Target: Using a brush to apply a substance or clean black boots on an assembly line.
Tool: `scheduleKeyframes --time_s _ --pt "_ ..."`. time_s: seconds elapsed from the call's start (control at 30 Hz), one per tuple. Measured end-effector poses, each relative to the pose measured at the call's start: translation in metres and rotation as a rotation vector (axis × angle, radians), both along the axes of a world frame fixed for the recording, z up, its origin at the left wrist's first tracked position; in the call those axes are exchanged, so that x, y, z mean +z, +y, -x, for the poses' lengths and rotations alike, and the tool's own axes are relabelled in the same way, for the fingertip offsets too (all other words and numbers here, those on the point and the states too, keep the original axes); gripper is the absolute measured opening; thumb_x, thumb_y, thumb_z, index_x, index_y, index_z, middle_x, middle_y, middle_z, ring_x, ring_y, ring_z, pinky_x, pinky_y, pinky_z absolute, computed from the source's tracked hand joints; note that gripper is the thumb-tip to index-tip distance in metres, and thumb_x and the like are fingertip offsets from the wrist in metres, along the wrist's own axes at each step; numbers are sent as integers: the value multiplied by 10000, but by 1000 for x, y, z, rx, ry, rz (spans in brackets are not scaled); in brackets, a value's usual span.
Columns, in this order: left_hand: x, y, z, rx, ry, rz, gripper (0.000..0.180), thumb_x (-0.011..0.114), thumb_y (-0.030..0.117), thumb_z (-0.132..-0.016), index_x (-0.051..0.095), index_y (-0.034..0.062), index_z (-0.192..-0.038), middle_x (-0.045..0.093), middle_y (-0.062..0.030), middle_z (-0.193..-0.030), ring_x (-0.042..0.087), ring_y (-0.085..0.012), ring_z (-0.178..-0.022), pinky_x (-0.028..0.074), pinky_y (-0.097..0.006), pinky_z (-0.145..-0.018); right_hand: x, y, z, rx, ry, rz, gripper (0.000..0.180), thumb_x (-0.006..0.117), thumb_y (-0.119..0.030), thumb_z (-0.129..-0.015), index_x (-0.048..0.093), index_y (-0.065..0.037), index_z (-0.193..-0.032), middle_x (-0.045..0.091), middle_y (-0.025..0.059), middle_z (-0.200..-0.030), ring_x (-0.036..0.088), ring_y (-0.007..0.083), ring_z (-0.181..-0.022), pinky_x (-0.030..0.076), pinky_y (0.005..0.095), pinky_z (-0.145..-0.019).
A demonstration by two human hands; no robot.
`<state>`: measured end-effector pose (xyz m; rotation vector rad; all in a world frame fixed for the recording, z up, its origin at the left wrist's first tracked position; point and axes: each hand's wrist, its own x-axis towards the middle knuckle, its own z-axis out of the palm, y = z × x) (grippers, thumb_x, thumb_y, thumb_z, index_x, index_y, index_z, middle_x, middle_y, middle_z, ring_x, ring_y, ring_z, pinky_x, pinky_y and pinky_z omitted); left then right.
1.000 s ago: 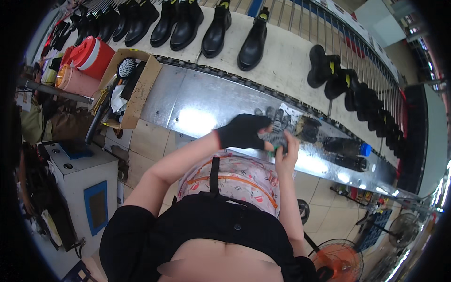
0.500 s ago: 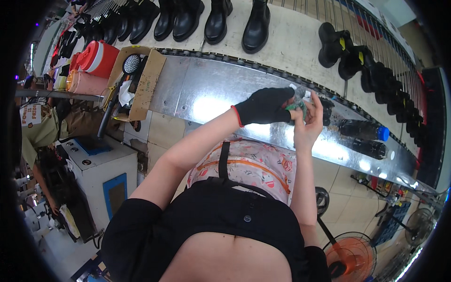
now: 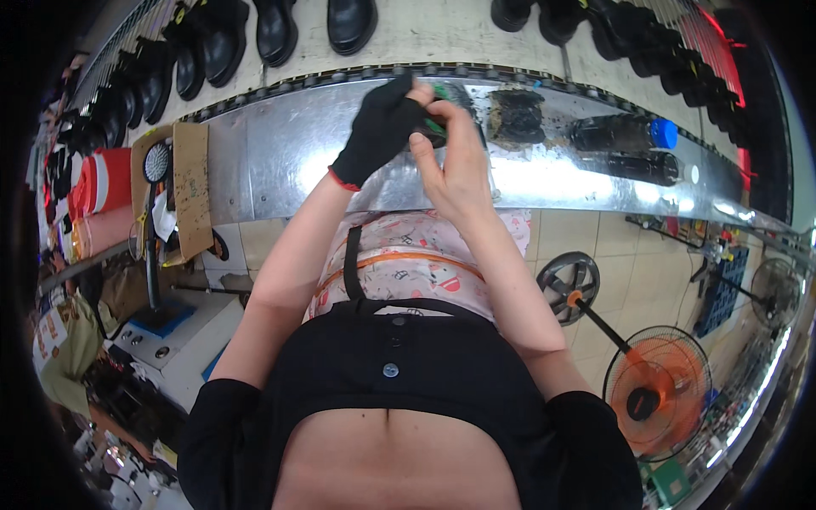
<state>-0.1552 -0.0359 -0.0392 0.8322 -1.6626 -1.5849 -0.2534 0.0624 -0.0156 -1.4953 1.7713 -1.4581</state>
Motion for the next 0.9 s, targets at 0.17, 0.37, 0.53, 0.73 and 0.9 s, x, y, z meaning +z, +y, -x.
scheduleKeyframes --time_s 0.17,0.37,0.53,0.73,0.9 --pt "6 31 -14 -49 -140 559 231 641 249 -835 639 37 -927 650 -134 -789 646 -298 -717 513 -358 -614 -39 17 27 429 -729 -176 364 446 30 -771 501 27 -1130 561 181 -1128 558 268 -1040 420 362 -922" --pt "35 73 -37 -270 -187 498 124 658 121 -787 564 42 -785 557 -120 -683 588 -303 -599 443 -360 -517 -11 7 -1 -95 -1321 -143 485 422 155 -695 487 11 -1153 570 119 -1150 549 223 -1086 429 346 -955" --pt "36 79 -48 -343 -337 675 171 678 98 -696 584 75 -837 584 -101 -749 597 -299 -648 470 -362 -551 -41 -27 -20 265 -1404 -171 425 413 -171 -888 433 -13 -1282 548 160 -1190 538 270 -1098 435 389 -948" --pt "34 80 -52 -390 -318 771 265 688 103 -644 596 91 -892 582 -78 -862 605 -278 -707 484 -358 -576 2 -64 -41 644 -2322 -148 450 435 -422 -947 568 -56 -1173 582 187 -1144 578 353 -1019 458 439 -936" --pt "30 94 -53 -362 -312 745 221 694 113 -659 575 84 -843 568 -75 -827 595 -274 -679 472 -359 -557 -46 -60 -25 430 -2050 120 292 477 -255 -953 567 -95 -1181 603 118 -1150 589 288 -1044 490 430 -902"
